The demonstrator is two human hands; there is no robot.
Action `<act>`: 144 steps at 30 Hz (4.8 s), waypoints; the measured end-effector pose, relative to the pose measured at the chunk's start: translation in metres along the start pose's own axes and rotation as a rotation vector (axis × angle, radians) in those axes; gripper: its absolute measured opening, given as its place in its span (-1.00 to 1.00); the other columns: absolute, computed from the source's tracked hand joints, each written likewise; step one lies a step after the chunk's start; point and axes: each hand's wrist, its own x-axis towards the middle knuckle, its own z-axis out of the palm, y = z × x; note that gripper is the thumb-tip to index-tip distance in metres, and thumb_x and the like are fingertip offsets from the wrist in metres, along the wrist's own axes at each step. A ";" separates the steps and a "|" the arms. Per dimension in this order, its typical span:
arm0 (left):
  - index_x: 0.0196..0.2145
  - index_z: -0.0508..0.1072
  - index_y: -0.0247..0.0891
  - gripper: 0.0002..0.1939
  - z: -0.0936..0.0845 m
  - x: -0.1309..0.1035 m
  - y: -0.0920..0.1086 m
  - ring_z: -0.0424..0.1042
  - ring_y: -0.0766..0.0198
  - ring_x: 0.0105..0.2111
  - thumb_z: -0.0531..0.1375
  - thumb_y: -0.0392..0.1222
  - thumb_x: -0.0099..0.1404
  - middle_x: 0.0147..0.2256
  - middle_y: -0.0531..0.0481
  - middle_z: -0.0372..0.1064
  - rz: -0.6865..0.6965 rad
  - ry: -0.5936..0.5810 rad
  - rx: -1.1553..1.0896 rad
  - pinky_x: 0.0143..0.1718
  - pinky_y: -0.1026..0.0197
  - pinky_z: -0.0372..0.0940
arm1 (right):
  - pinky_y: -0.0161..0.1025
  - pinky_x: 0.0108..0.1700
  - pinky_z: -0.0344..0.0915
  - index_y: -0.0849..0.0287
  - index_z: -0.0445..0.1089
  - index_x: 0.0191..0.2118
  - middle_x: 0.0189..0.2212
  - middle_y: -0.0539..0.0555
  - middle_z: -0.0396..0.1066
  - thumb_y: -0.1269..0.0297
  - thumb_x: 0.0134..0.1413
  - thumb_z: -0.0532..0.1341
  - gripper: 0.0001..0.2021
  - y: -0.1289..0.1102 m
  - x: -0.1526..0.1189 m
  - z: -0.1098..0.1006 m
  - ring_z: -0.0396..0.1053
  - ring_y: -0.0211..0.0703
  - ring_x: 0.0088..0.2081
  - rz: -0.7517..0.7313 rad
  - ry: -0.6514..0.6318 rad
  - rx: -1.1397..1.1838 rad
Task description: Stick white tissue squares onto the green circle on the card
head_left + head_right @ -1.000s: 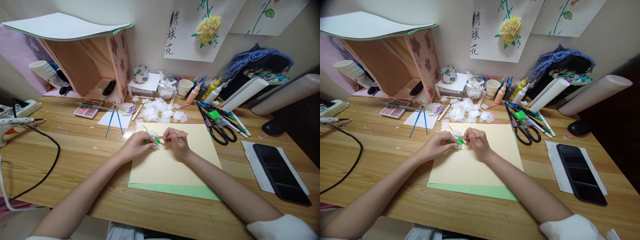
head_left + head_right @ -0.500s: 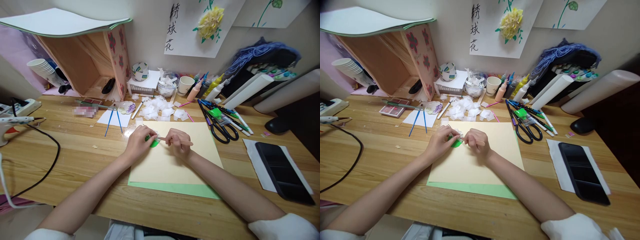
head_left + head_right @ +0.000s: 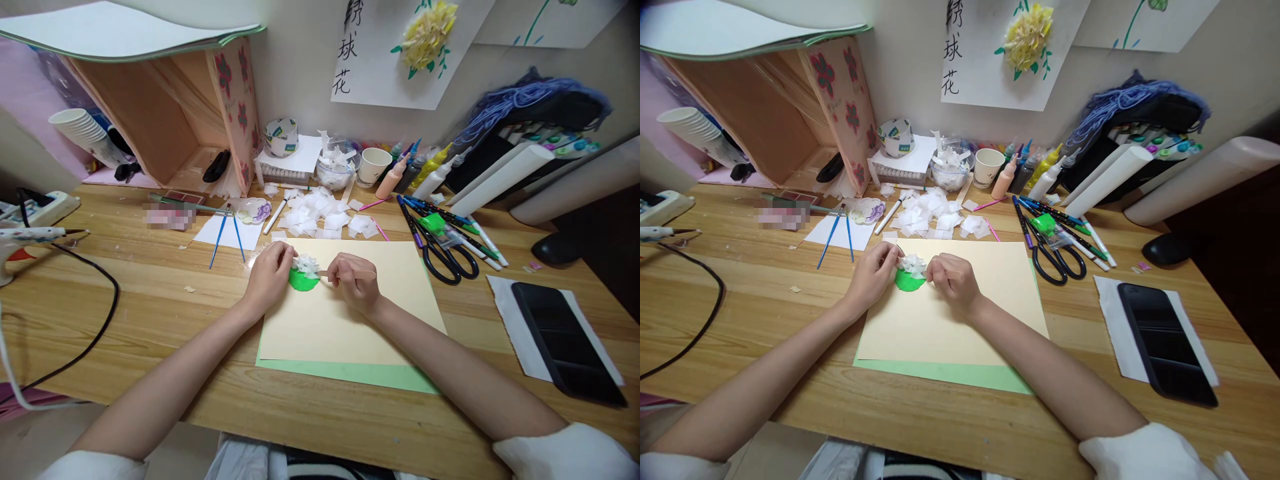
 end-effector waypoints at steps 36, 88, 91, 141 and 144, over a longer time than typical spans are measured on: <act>-0.49 0.25 -0.21 -0.73 -0.001 0.004 -0.001 0.31 0.24 -0.38 -0.09 -0.17 0.33 -0.45 0.03 0.35 -0.067 -0.007 0.071 -0.35 0.20 0.11 | -0.33 -0.44 0.21 0.16 0.22 -0.75 -0.86 -0.06 0.18 0.02 0.25 -0.05 -0.42 -0.011 0.059 0.013 0.26 -0.31 -0.71 0.456 -0.134 -0.079; -0.45 0.44 -0.29 -0.82 -0.028 0.013 0.005 0.26 0.40 -0.51 0.22 -0.10 0.10 -0.46 0.05 0.38 -0.103 0.133 -0.388 -0.49 0.34 0.16 | -0.35 -0.64 0.05 0.18 0.27 -0.68 -0.80 -0.03 0.18 -0.11 0.16 -0.03 -0.44 0.012 0.007 -0.011 0.14 -0.35 -0.72 0.510 0.214 0.422; -0.45 0.45 -0.28 -0.81 -0.024 0.005 0.017 0.27 0.38 -0.49 0.22 -0.08 0.11 -0.46 0.03 0.39 -0.067 -0.013 -0.394 -0.47 0.31 0.14 | -0.34 -0.63 0.04 0.18 0.27 -0.67 -0.80 -0.03 0.19 -0.10 0.17 -0.04 -0.44 0.012 0.007 -0.011 0.14 -0.34 -0.72 0.501 0.227 0.413; -0.28 0.36 -0.27 -0.86 -0.017 0.025 -0.030 0.34 0.13 -0.26 0.08 -0.18 0.23 -0.30 -0.10 0.38 -0.040 0.082 0.300 -0.20 0.08 0.21 | -0.35 -0.53 0.17 0.13 0.30 -0.31 -0.56 -0.03 0.38 0.07 0.17 0.09 -0.76 0.009 0.010 -0.009 0.31 -0.28 -0.52 0.400 0.088 0.512; -0.32 0.34 -0.25 -0.90 -0.017 0.025 -0.029 0.32 0.10 -0.24 0.07 -0.19 0.24 -0.29 -0.12 0.37 -0.036 0.084 0.335 -0.18 0.06 0.21 | -0.29 -0.35 0.27 0.13 0.33 -0.25 -0.38 0.03 0.42 0.12 0.15 0.13 -0.81 0.008 0.013 -0.009 0.36 -0.22 -0.32 0.377 0.054 0.496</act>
